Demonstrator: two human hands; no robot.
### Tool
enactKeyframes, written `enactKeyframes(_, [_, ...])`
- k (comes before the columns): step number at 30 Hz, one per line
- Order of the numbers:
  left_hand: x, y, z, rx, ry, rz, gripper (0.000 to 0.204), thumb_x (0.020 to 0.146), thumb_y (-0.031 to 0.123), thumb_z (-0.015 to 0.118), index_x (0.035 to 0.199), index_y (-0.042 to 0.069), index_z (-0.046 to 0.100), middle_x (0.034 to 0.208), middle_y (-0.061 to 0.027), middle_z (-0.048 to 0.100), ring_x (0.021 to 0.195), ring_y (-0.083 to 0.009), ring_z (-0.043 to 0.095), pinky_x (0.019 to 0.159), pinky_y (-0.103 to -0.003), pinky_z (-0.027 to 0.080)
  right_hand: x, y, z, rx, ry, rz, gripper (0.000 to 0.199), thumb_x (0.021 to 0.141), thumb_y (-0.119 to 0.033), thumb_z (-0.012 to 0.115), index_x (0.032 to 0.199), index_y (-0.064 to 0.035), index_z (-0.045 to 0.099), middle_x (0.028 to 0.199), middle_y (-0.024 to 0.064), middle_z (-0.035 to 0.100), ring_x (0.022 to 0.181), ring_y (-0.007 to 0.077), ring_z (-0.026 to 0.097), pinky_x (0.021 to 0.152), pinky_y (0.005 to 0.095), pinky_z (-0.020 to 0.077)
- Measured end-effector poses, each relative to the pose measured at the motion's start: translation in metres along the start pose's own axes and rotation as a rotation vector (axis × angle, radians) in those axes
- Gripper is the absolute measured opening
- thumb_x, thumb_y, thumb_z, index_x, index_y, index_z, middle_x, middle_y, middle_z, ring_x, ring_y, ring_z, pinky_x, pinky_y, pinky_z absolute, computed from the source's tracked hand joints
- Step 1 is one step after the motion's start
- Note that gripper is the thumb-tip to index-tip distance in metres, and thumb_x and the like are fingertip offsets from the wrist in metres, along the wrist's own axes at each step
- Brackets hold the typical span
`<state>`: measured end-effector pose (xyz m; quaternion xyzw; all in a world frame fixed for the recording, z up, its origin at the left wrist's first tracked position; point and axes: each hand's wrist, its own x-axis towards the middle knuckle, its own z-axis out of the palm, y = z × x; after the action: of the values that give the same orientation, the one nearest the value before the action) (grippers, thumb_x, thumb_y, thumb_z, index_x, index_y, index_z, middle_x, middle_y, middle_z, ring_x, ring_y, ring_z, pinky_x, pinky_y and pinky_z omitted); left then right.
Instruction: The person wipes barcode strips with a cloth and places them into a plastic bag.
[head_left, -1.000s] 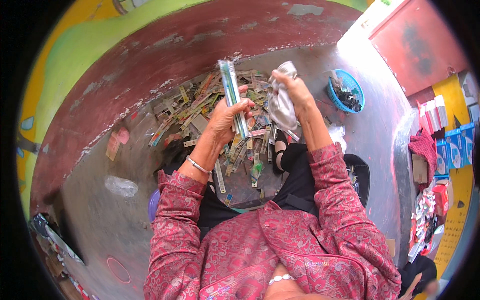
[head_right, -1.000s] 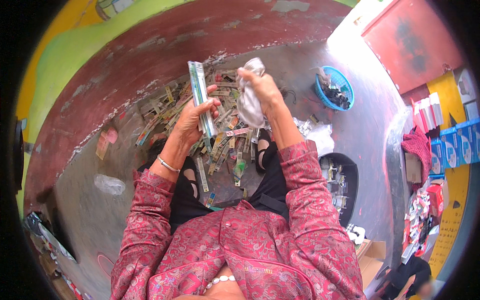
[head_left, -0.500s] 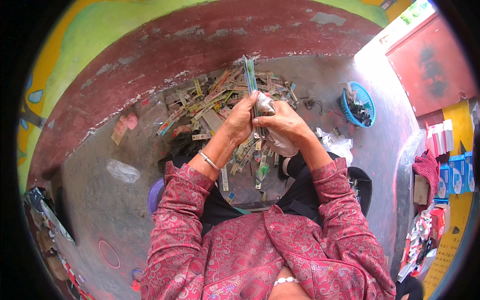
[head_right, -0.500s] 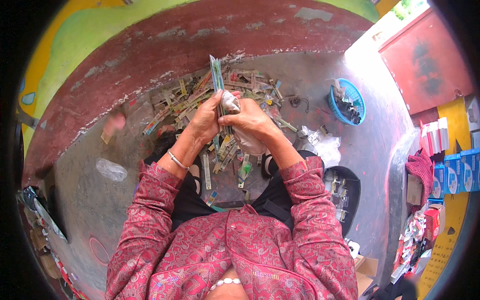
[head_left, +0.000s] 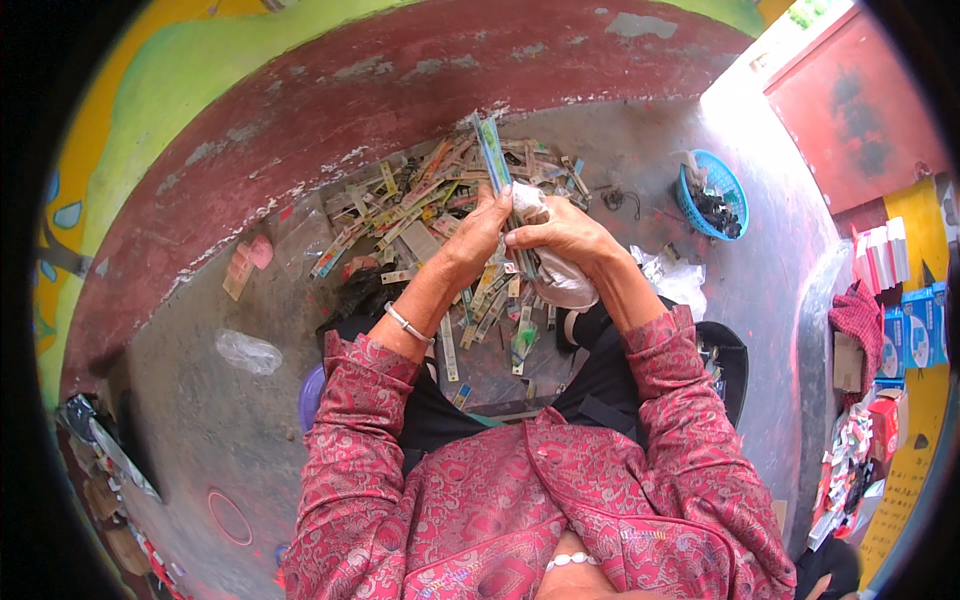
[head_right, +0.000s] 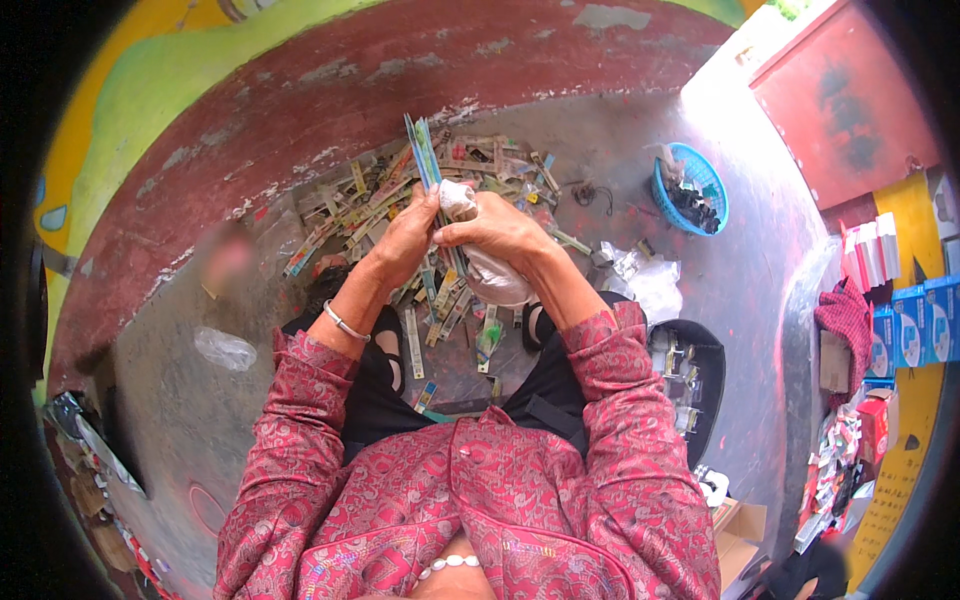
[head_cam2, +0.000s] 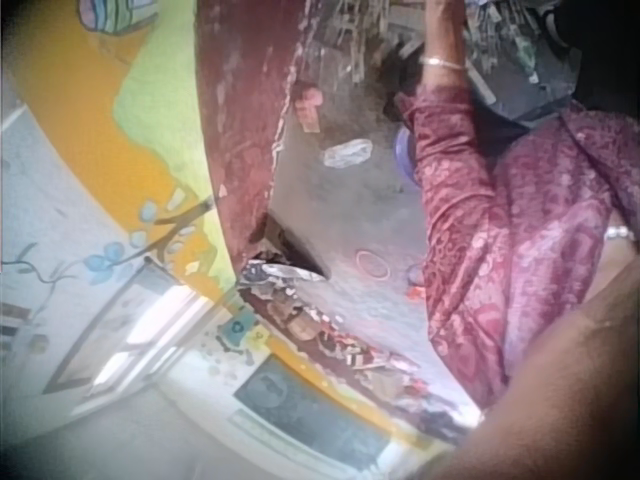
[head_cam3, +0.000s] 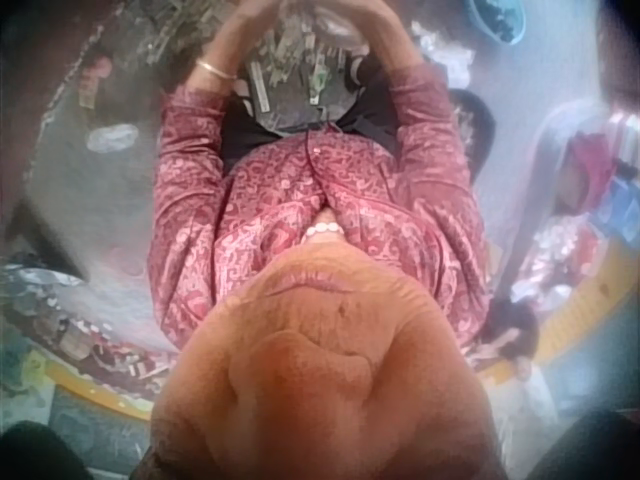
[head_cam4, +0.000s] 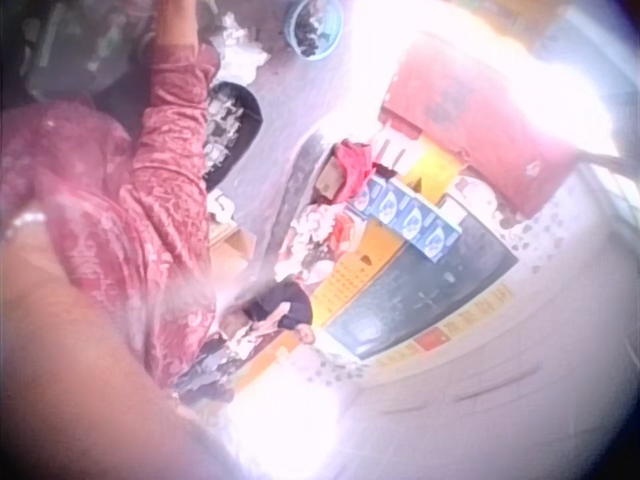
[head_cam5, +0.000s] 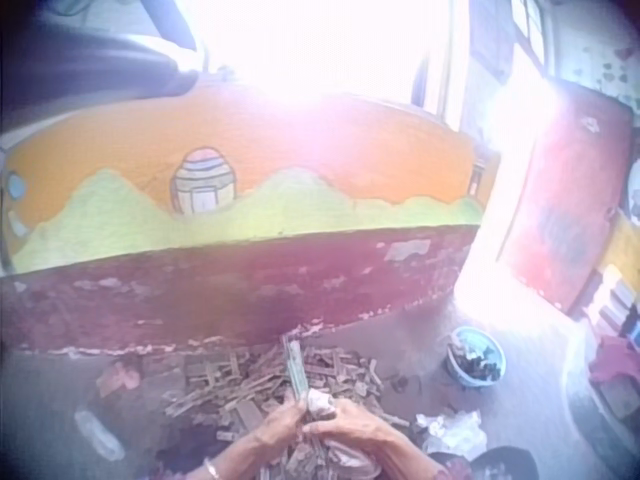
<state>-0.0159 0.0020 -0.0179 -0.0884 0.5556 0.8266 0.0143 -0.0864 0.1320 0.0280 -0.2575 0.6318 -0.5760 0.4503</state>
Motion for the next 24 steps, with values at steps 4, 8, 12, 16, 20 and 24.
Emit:
enactKeyframes(4, [-0.003, 0.006, -0.005, -0.179, -0.111, -0.028, 0.044, 0.092, 0.034, 0.041, 0.123, 0.004, 0.039, 0.118, -0.0105, 0.049, 0.106, -0.0195, 0.048, 0.091, -0.037, 0.038, 0.002, 0.003, -0.008, -0.181, 0.017, -0.026, 0.020, 0.061, -0.013, 0.061, 0.077, -0.0016, 0.059, 0.068, 0.0035, 0.057, 0.061, 0.0122, 0.052, 0.059, 0.0270, 0.0429])
enactKeyframes(8, [0.001, 0.024, -0.023, -0.519, -0.017, 0.032, 0.051, 0.083, 0.031, 0.058, 0.120, 0.000, 0.041, 0.125, -0.0219, 0.043, 0.112, -0.0302, 0.047, 0.095, -0.046, 0.037, 0.001, 0.003, -0.013, -0.469, -0.045, -0.001, 0.024, 0.058, -0.017, 0.060, 0.073, 0.0008, 0.058, 0.063, 0.0061, 0.056, 0.058, 0.0132, 0.050, 0.056, 0.0282, 0.0413])
enactKeyframes(12, [0.002, 0.023, -0.027, -0.593, 0.047, -0.010, 0.039, 0.086, 0.030, 0.054, 0.105, -0.004, 0.051, 0.118, -0.0237, 0.049, 0.111, -0.0315, 0.048, 0.096, -0.044, 0.038, 0.003, 0.009, -0.014, -0.362, -0.154, 0.030, 0.027, 0.062, -0.024, 0.066, 0.073, 0.0004, 0.059, 0.063, 0.0041, 0.056, 0.058, 0.0112, 0.049, 0.056, 0.0279, 0.0399])
enactKeyframes(16, [-0.001, 0.026, -0.029, -0.590, 0.071, -0.001, 0.035, 0.086, 0.034, 0.053, 0.091, -0.001, 0.059, 0.110, -0.0246, 0.055, 0.104, -0.0304, 0.053, 0.092, -0.043, 0.041, 0.006, 0.011, -0.021, -0.281, -0.117, 0.062, 0.032, 0.067, -0.028, 0.067, 0.080, 0.0004, 0.062, 0.069, 0.0029, 0.058, 0.063, 0.0093, 0.051, 0.059, 0.0264, 0.0400])
enactKeyframes(20, [-0.003, 0.033, -0.029, -0.529, -0.005, -0.042, 0.032, 0.086, 0.033, 0.054, 0.082, 0.002, 0.060, 0.102, -0.0245, 0.058, 0.097, -0.0300, 0.057, 0.086, -0.042, 0.046, 0.007, 0.017, -0.030, -0.309, -0.128, 0.046, 0.033, 0.068, -0.029, 0.065, 0.083, -0.0001, 0.063, 0.071, 0.0047, 0.060, 0.065, 0.0108, 0.053, 0.061, 0.0273, 0.0407])
enactKeyframes(24, [-0.005, 0.031, -0.034, -0.488, -0.007, -0.079, 0.027, 0.086, 0.027, 0.054, 0.084, 0.001, 0.059, 0.100, -0.0228, 0.059, 0.094, -0.0299, 0.059, 0.084, -0.041, 0.048, 0.004, 0.010, -0.030, -0.481, -0.068, 0.042, 0.033, 0.069, -0.030, 0.064, 0.083, -0.0001, 0.063, 0.072, 0.0063, 0.061, 0.066, 0.0137, 0.054, 0.062, 0.0269, 0.0402])
